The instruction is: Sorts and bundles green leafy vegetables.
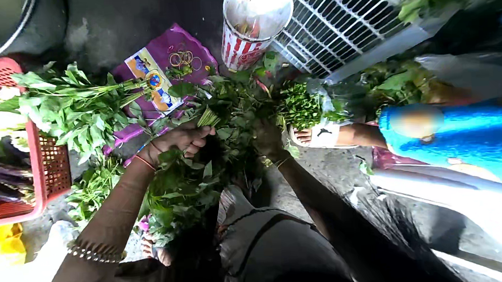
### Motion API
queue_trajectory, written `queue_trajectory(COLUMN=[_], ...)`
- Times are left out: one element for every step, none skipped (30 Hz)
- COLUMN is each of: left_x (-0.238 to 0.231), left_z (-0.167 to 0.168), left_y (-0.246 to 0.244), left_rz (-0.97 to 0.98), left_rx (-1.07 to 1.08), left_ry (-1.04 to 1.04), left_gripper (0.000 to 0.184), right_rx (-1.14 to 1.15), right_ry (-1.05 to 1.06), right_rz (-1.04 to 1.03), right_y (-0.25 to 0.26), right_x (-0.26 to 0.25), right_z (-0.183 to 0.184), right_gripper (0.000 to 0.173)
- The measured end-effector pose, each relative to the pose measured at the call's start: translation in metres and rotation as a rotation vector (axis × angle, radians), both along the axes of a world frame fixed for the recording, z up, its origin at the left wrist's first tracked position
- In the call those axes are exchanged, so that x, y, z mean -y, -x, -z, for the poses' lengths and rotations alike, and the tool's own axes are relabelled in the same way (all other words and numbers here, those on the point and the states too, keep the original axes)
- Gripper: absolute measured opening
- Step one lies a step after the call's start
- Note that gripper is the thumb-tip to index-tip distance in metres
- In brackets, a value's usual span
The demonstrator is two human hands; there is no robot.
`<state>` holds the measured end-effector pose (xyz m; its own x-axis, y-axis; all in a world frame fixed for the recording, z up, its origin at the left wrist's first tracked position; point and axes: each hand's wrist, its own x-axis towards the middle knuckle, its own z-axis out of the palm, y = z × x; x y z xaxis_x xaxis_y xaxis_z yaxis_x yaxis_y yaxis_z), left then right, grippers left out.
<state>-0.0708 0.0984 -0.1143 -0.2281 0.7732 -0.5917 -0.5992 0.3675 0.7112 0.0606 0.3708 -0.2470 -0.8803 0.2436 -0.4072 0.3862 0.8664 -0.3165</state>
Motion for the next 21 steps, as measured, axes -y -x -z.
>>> queue_trajectory(left_x=[0.000, 0.001, 0.001, 0.002, 0.002, 0.002, 0.000, -0.003, -0.004, -0.004, -0.004, -0.004, -0.003, -0.002, 0.000, 0.002, 0.004, 0.006, 0.009, 0.012, 0.015], left_z=[0.002, 0.005, 0.005, 0.003, 0.000, -0.004, -0.008, -0.010, -0.012, -0.013, -0.015, -0.017, -0.019, -0.020, -0.022, -0.025, -0.027, -0.028, -0.029, -0.029, -0.030], left_y=[0.002, 0.004, 0.006, 0.006, 0.006, 0.004, 0.002, -0.001, -0.002, -0.002, -0.003, -0.005, -0.006, -0.008, -0.009, -0.011, -0.014, -0.016, -0.018, -0.018, -0.019], left_rz=[0.001, 0.009, 0.021, 0.027, 0.028, 0.011, -0.013, -0.021, 0.008, 0.051, 0.096, 0.125, 0.134, 0.142, 0.156, 0.180, 0.183, 0.184, 0.182, 0.175, 0.171], left_rx=[0.003, -0.007, -0.040, -0.083, -0.135, -0.193, -0.268, -0.375, -0.493, -0.580, -0.631, -0.662, -0.680, -0.714, -0.785, -0.877, -0.991, -1.082, -1.153, -1.208, -1.243], left_ry=[-0.074, -0.139, -0.169, -0.163, -0.136, -0.094, -0.034, 0.036, 0.105, 0.161, 0.186, 0.187, 0.177, 0.178, 0.198, 0.237, 0.270, 0.293, 0.298, 0.292, 0.284], left_gripper=[0.018, 0.018, 0.018, 0.018, 0.019, 0.019, 0.018, 0.020, 0.026, 0.037, 0.048, 0.054, 0.056, 0.055, 0.053, 0.052, 0.051, 0.049, 0.048, 0.046, 0.045], right_rx=[0.014, 0.043, 0.088, 0.141, 0.172, 0.179, 0.173, 0.159, 0.137, 0.104, 0.086, 0.092, 0.097, 0.097, 0.120, 0.157, 0.193, 0.220, 0.217, 0.165, 0.084], right_ry=[0.023, 0.038, 0.028, 0.019, 0.004, -0.018, -0.027, -0.044, -0.075, -0.122, -0.181, -0.237, -0.282, -0.306, -0.318, -0.324, -0.330, -0.321, -0.306, -0.280, -0.206], right_rz=[0.018, 0.039, 0.047, 0.044, 0.019, -0.033, -0.075, -0.110, -0.130, -0.140, -0.140, -0.122, -0.088, -0.045, -0.006, 0.021, 0.038, 0.060, 0.079, 0.081, 0.085], right_y=[0.003, 0.006, 0.009, 0.012, 0.012, 0.012, 0.010, 0.006, 0.001, -0.004, -0.007, -0.009, -0.010, -0.011, -0.009, -0.008, -0.006, -0.005, -0.005, -0.008, -0.011], right_x=[0.000, 0.002, 0.005, 0.009, 0.013, 0.014, 0.015, 0.014, 0.014, 0.014, 0.015, 0.017, 0.019, 0.021, 0.024, 0.026, 0.029, 0.033, 0.036, 0.038, 0.040], right_z=[-0.011, -0.025, -0.040, -0.057, -0.071, -0.085, -0.099, -0.111, -0.120, -0.127, -0.134, -0.140, -0.145, -0.148, -0.153, -0.157, -0.161, -0.165, -0.170, -0.173, -0.175], right_gripper=[0.060, 0.063, 0.065, 0.069, 0.075, 0.080, 0.081, 0.077, 0.068, 0.059, 0.051, 0.047, 0.043, 0.038, 0.035, 0.034, 0.035, 0.036, 0.036, 0.037, 0.042])
